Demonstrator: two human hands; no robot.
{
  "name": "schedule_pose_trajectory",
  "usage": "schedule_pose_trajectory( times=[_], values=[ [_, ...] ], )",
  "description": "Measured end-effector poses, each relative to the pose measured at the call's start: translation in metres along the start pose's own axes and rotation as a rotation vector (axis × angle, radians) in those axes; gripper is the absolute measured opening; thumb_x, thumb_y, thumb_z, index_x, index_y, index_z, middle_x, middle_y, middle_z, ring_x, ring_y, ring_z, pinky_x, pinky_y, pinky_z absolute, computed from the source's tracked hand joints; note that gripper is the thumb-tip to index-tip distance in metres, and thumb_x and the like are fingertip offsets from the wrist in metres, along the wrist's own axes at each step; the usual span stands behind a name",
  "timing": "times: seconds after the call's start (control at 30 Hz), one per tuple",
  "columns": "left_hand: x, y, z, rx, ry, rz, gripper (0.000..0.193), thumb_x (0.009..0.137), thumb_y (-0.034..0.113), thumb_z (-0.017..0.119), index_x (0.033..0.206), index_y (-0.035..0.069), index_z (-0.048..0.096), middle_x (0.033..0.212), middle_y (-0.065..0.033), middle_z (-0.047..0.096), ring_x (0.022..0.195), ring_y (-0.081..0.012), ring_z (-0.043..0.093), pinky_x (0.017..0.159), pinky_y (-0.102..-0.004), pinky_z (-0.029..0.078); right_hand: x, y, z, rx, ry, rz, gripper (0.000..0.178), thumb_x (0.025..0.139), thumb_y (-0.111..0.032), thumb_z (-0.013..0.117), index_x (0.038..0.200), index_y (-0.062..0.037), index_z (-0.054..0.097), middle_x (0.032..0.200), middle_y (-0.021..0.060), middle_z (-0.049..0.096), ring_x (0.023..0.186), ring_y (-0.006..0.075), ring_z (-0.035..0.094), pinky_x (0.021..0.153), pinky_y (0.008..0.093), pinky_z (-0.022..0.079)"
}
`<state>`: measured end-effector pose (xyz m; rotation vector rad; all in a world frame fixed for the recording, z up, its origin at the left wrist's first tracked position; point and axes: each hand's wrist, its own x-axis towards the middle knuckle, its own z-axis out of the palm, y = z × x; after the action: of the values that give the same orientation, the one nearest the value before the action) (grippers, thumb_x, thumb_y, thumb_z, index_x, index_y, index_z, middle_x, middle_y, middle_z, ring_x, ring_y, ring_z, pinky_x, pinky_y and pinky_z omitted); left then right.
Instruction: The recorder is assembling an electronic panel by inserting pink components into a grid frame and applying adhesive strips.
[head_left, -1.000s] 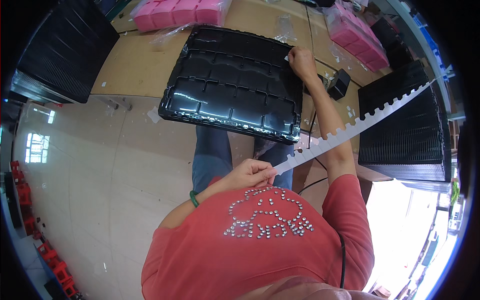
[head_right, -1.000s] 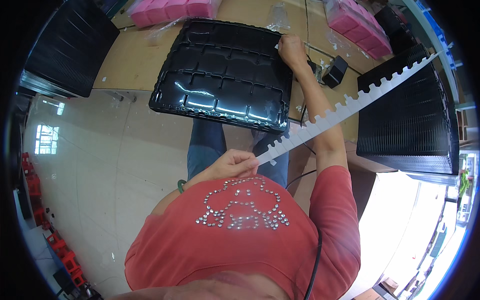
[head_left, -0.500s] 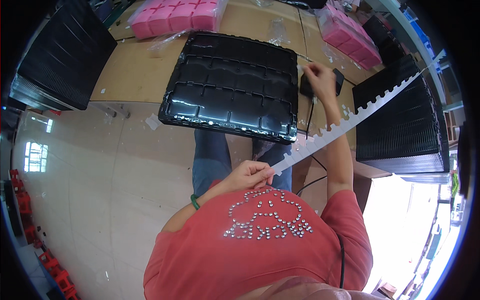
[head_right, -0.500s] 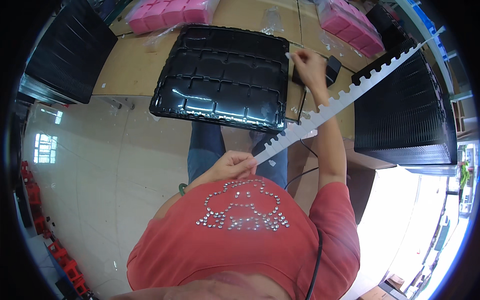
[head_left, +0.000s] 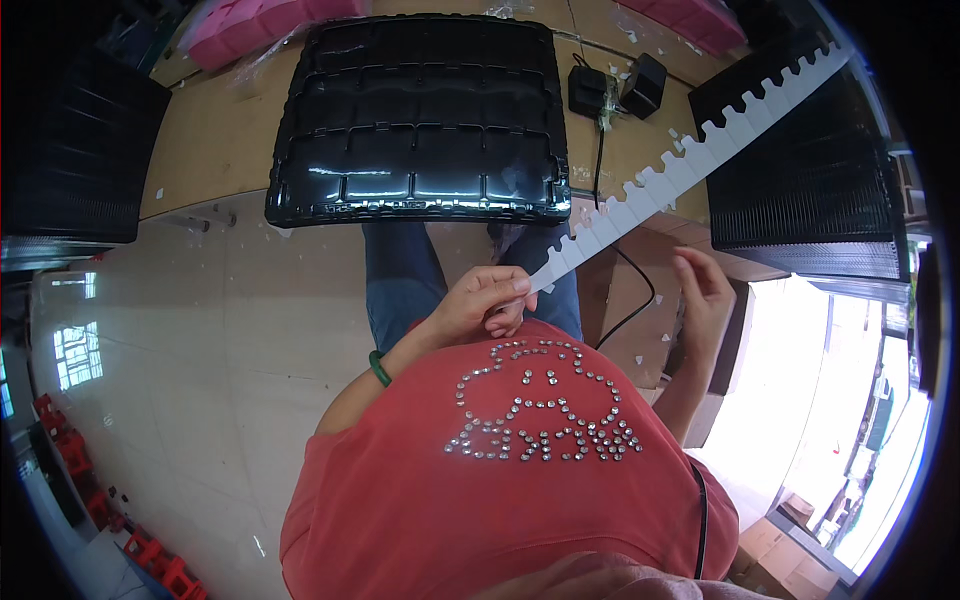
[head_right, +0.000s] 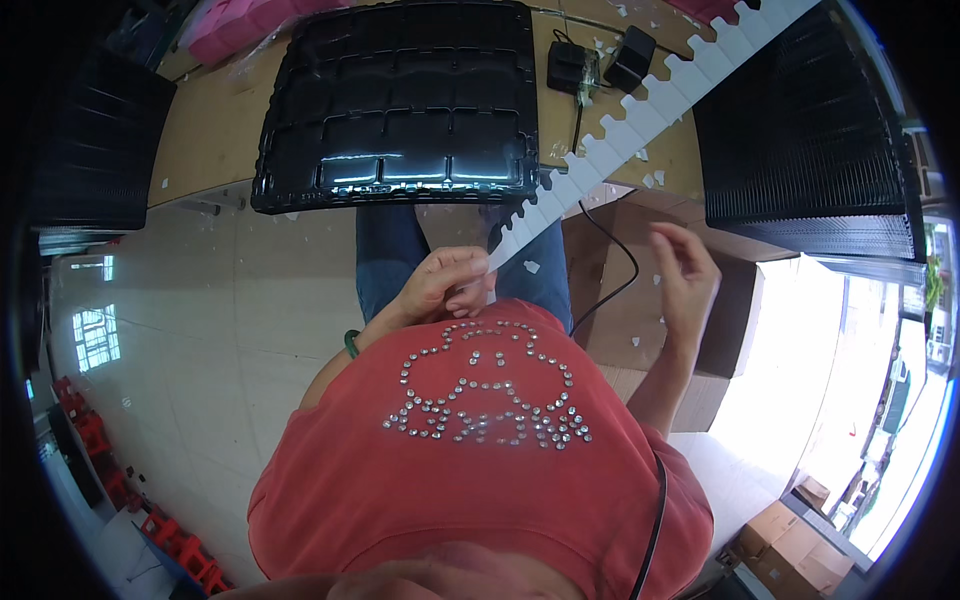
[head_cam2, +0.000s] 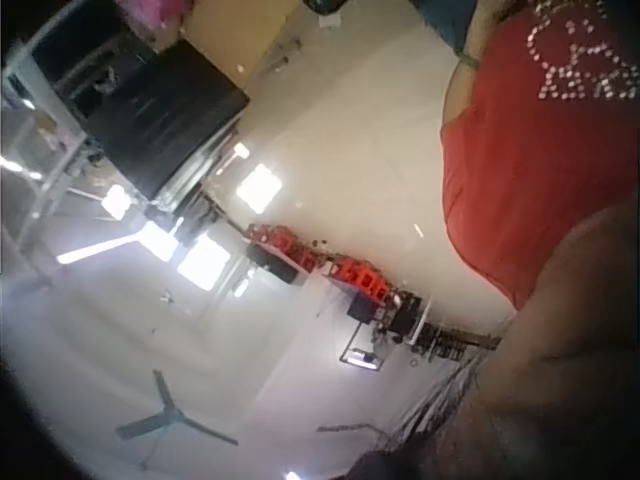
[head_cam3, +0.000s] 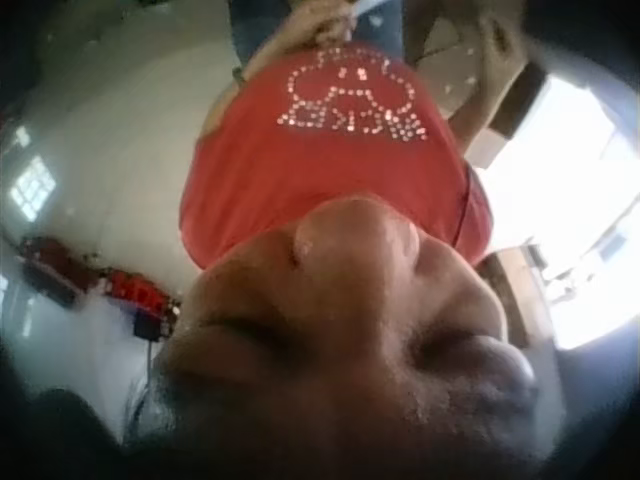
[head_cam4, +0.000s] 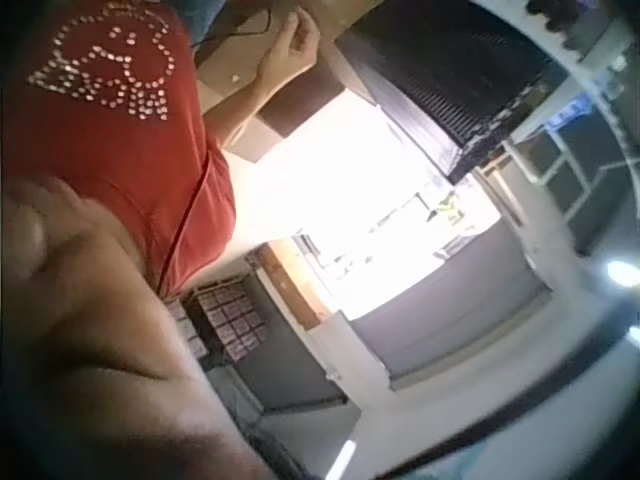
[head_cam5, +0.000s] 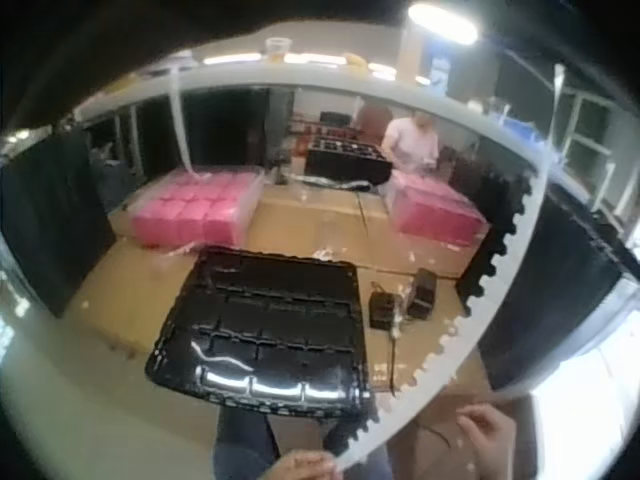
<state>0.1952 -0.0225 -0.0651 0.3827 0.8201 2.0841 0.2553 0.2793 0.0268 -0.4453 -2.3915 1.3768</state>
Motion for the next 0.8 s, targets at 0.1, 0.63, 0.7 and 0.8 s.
schedule_pose_trajectory(
  times=[0.1, 0.63, 0.7, 0.8],
  values=[
    [0.0, 0.001, 0.002, -0.096, -0.007, -0.04, 0.029, 0.105, 0.021, 0.047, 0.087, 0.002, 0.059, 0.05, 0.002, 0.041, 0.043, -0.0064, 0.037, 0.049, -0.023, 0.037, 0.014, -0.015, 0.065, 0.399, -0.545, 0.119, 0.016, 0.091, -0.004, 0.068, 0.106, -0.0004, 0.071, 0.101, 0.0039, 0.069, 0.094, 0.0105, 0.063, 0.085, 0.0243, 0.049],
    [-0.023, 0.013, -0.01, 0.306, 0.193, 0.377, 0.025, 0.104, 0.019, 0.054, 0.098, -0.001, 0.068, 0.058, 0.003, 0.052, 0.049, -0.0017, 0.044, 0.049, -0.019, 0.034, 0.128, -0.073, 0.136, 0.107, -0.656, -0.221, 0.019, 0.094, -0.022, 0.069, 0.099, -0.0042, 0.071, 0.085, -0.0043, 0.065, 0.077, 0.004, 0.055, 0.07, 0.0202, 0.043],
    [-0.024, 0.011, -0.017, 0.291, 0.176, 0.387, 0.025, 0.103, 0.019, 0.056, 0.098, -0.001, 0.069, 0.058, 0.0027, 0.053, 0.05, -0.0019, 0.045, 0.048, -0.0196, 0.034, 0.152, -0.095, 0.17, 0.041, -0.661, -0.306, 0.023, 0.094, -0.024, 0.07, 0.099, -0.0015, 0.071, 0.082, -0.0033, 0.065, 0.076, 0.0037, 0.055, 0.069, 0.0204, 0.044],
    [-0.026, 0.013, -0.022, 0.313, 0.188, 0.415, 0.025, 0.103, 0.019, 0.055, 0.096, -0.001, 0.07, 0.056, 0.0022, 0.053, 0.05, -0.002, 0.046, 0.048, -0.0196, 0.035, 0.204, -0.115, 0.233, -0.105, -0.664, -0.567, 0.025, 0.093, -0.025, 0.07, 0.1, -0.0004, 0.072, 0.082, 0.0028, 0.07, 0.077, 0.0075, 0.061, 0.07, 0.025, 0.047]
  ],
)
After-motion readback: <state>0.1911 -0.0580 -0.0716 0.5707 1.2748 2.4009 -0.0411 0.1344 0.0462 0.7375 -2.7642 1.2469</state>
